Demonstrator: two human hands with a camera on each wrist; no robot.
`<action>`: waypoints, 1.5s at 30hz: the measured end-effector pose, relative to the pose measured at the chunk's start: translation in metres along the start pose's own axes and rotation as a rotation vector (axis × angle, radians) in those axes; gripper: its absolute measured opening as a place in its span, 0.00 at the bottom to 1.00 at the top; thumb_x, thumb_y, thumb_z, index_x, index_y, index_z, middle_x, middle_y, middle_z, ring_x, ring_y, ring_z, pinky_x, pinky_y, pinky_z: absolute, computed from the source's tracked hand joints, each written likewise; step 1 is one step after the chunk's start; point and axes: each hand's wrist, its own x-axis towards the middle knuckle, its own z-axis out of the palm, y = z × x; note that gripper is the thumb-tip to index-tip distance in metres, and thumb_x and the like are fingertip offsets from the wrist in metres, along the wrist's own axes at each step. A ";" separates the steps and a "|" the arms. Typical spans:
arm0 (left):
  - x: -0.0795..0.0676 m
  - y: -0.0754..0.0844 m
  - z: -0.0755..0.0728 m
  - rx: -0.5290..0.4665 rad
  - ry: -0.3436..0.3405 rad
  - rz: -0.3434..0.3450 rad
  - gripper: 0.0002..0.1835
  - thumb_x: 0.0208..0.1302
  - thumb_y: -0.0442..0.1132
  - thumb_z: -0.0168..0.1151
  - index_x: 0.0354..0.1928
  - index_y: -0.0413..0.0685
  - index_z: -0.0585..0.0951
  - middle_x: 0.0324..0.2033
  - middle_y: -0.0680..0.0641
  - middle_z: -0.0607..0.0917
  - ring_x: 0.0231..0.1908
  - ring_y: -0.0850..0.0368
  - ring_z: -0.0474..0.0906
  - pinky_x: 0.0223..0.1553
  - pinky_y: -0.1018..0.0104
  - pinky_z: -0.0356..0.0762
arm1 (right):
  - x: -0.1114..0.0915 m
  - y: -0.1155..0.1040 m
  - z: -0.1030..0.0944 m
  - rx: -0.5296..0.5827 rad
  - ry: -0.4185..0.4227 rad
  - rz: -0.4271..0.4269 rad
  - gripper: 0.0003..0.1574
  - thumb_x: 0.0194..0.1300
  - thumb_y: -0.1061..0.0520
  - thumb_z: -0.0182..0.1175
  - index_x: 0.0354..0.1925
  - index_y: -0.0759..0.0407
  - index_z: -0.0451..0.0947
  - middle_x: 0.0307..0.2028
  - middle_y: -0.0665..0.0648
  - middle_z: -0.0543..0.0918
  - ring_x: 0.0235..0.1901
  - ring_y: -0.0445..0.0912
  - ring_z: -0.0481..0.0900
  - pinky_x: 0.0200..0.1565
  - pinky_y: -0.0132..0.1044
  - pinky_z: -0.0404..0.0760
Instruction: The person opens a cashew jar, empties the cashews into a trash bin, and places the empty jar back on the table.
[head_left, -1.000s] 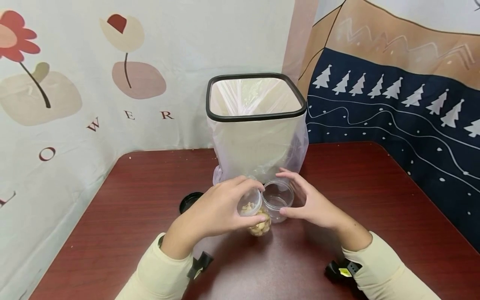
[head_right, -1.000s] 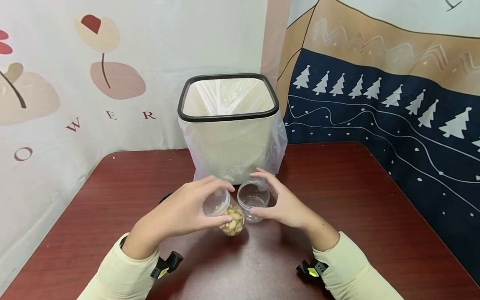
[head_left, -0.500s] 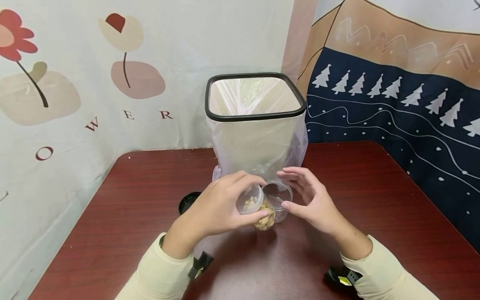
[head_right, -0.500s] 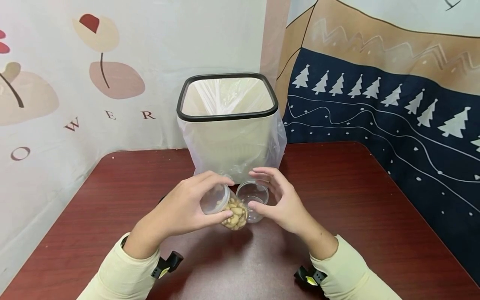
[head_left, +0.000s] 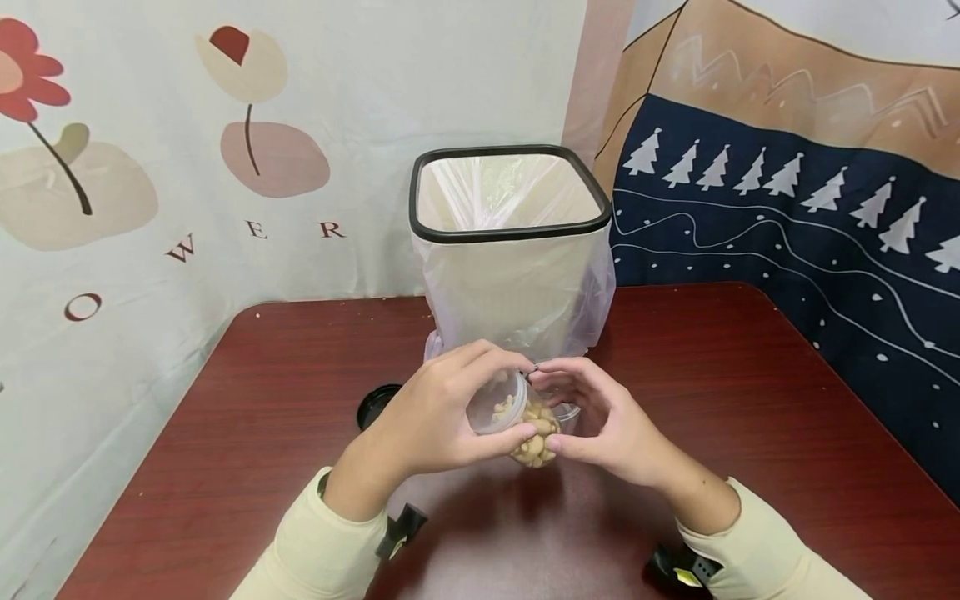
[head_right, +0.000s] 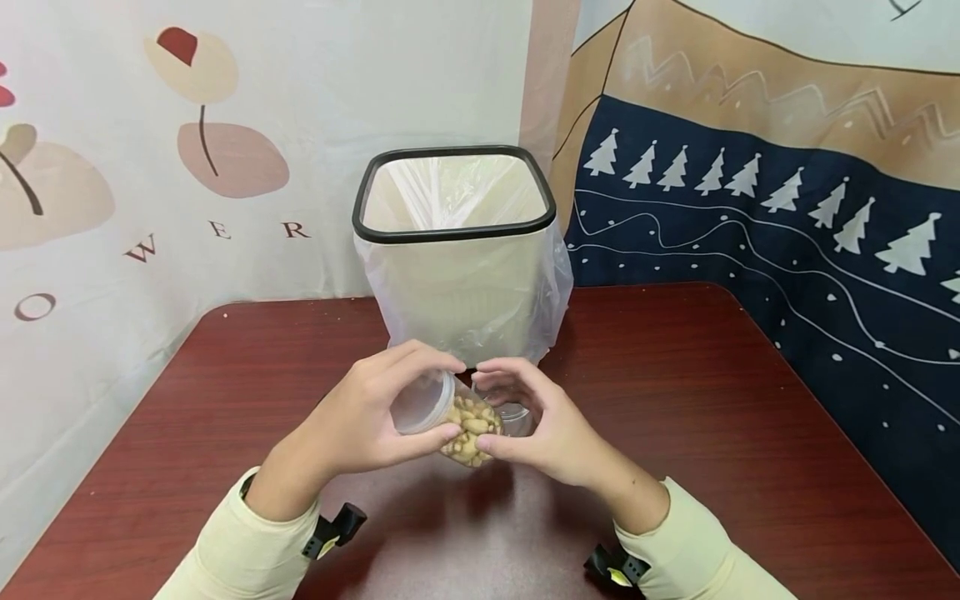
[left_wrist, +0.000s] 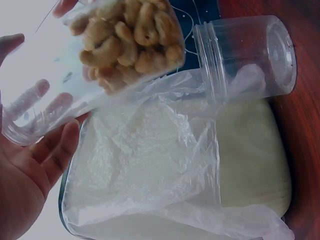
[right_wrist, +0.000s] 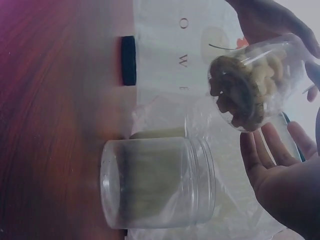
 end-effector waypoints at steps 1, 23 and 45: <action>0.000 0.000 0.000 -0.004 0.003 0.009 0.25 0.54 0.53 0.73 0.51 0.51 0.81 0.40 0.56 0.81 0.39 0.65 0.76 0.43 0.72 0.76 | 0.000 0.000 0.001 -0.011 -0.003 0.003 0.44 0.51 0.74 0.69 0.65 0.64 0.66 0.58 0.61 0.78 0.57 0.46 0.78 0.57 0.35 0.78; 0.003 0.008 0.002 -0.059 0.003 0.152 0.27 0.51 0.51 0.75 0.51 0.47 0.81 0.43 0.54 0.83 0.42 0.64 0.81 0.49 0.73 0.78 | -0.006 0.002 0.007 -0.129 -0.127 0.029 0.41 0.49 0.65 0.75 0.61 0.56 0.73 0.55 0.55 0.78 0.53 0.41 0.77 0.59 0.33 0.77; 0.003 0.015 0.005 -0.108 -0.049 0.121 0.26 0.52 0.50 0.75 0.52 0.49 0.80 0.44 0.54 0.82 0.43 0.63 0.81 0.51 0.74 0.77 | -0.009 -0.002 0.013 -0.135 -0.237 0.165 0.42 0.51 0.55 0.76 0.62 0.51 0.71 0.48 0.49 0.85 0.47 0.41 0.82 0.53 0.32 0.79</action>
